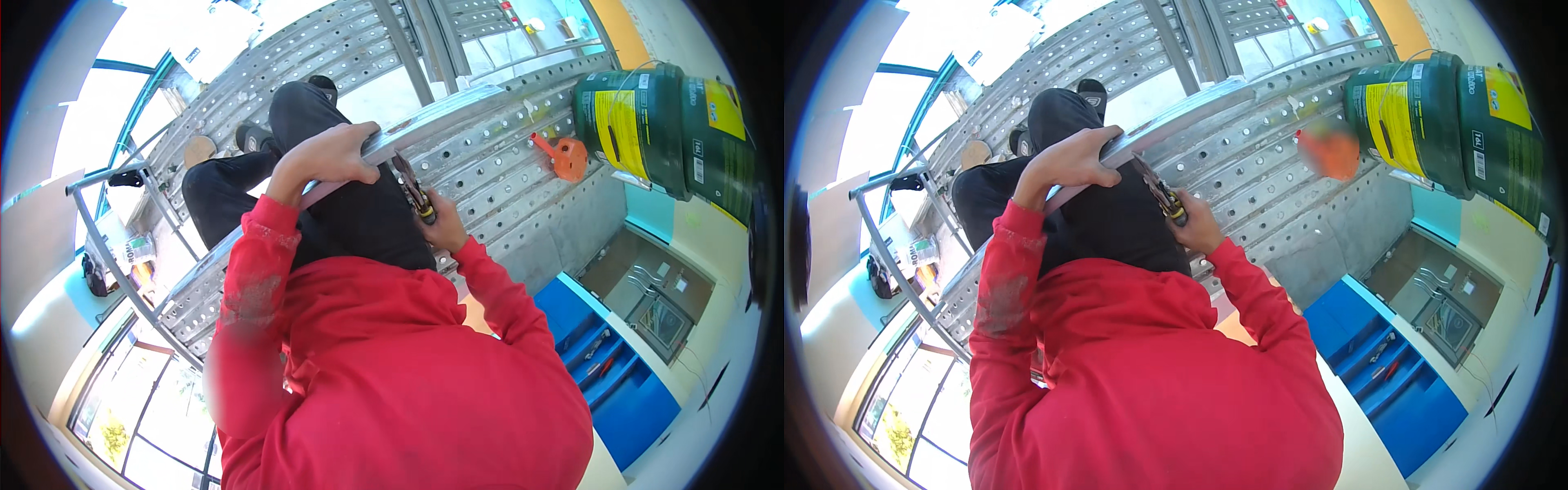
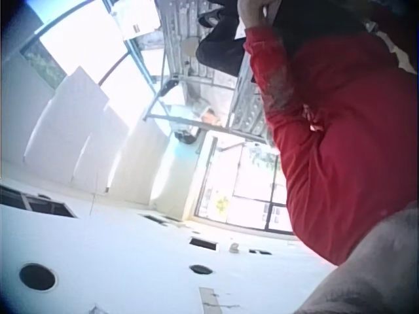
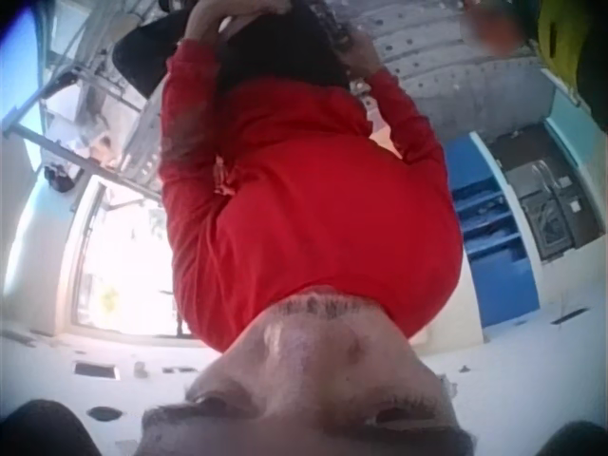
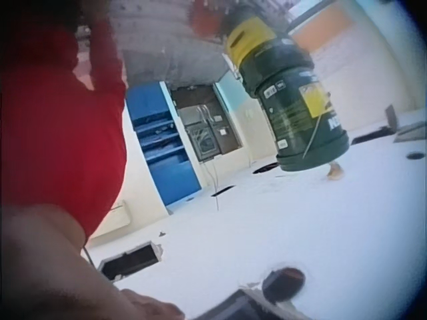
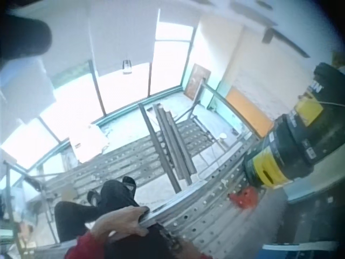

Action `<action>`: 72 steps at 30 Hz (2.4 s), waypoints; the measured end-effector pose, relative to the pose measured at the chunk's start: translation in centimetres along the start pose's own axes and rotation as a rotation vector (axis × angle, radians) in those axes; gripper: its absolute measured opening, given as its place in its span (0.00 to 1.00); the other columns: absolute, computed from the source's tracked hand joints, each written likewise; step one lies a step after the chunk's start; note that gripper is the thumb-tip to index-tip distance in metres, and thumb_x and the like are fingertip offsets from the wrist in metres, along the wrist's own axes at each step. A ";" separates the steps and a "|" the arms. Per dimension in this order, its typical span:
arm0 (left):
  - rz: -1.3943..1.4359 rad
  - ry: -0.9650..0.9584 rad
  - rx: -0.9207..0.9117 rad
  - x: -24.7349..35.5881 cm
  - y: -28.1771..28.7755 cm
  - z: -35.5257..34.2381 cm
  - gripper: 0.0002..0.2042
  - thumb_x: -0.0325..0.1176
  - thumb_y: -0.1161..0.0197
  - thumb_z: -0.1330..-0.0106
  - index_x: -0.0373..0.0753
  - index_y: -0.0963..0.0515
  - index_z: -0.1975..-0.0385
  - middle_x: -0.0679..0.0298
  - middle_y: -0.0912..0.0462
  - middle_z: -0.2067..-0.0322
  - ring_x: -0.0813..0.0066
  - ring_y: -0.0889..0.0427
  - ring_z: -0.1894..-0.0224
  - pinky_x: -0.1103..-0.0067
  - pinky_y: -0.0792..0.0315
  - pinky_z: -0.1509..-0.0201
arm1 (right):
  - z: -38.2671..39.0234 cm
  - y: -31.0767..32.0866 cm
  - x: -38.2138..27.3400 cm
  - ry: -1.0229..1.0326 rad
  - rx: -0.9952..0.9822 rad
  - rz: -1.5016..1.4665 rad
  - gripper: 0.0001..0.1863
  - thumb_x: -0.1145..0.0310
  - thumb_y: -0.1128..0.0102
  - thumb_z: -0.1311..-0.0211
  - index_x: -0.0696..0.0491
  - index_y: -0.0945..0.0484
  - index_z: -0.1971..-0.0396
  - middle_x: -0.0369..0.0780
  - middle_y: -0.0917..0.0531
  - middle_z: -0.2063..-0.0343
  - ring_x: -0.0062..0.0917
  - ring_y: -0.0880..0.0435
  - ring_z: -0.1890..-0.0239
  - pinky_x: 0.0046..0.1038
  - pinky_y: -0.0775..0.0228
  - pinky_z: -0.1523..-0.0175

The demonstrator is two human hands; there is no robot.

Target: Using a drill and snips to measure, cut, and install metal ceiling rails.

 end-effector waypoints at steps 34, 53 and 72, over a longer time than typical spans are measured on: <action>-0.112 0.074 0.169 1.1 -0.8 0.3 0.26 0.25 0.43 0.52 0.28 0.34 0.49 0.40 0.23 0.62 0.42 0.24 0.56 0.60 0.31 0.53 | -0.4 -1.0 -0.1 0.042 0.151 0.069 0.17 0.73 0.39 0.50 0.58 0.28 0.57 0.49 0.21 0.77 0.48 0.20 0.72 0.36 0.30 0.69; 0.115 0.126 -0.021 -1.0 1.7 -1.6 0.09 0.29 0.42 0.44 0.30 0.27 0.67 0.56 0.21 0.77 0.68 0.20 0.74 0.74 0.28 0.65 | 3.4 1.5 -1.5 -0.344 -0.055 0.040 0.31 0.72 0.41 0.53 0.62 0.35 0.46 0.55 0.22 0.69 0.48 0.22 0.65 0.37 0.30 0.58; 0.099 0.100 0.002 0.7 0.3 -0.9 0.13 0.31 0.44 0.48 0.31 0.27 0.64 0.46 0.21 0.72 0.49 0.22 0.67 0.67 0.32 0.60 | 2.0 2.0 -3.1 -0.354 -0.145 0.014 0.32 0.69 0.41 0.54 0.58 0.36 0.45 0.56 0.23 0.59 0.52 0.24 0.55 0.40 0.32 0.51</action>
Point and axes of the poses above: each hand's wrist, its own z-axis away from the middle knuckle, its own y-axis out of the back of the hand, x = y × z, the point moved 4 cm from there along -z, towards the middle knuckle
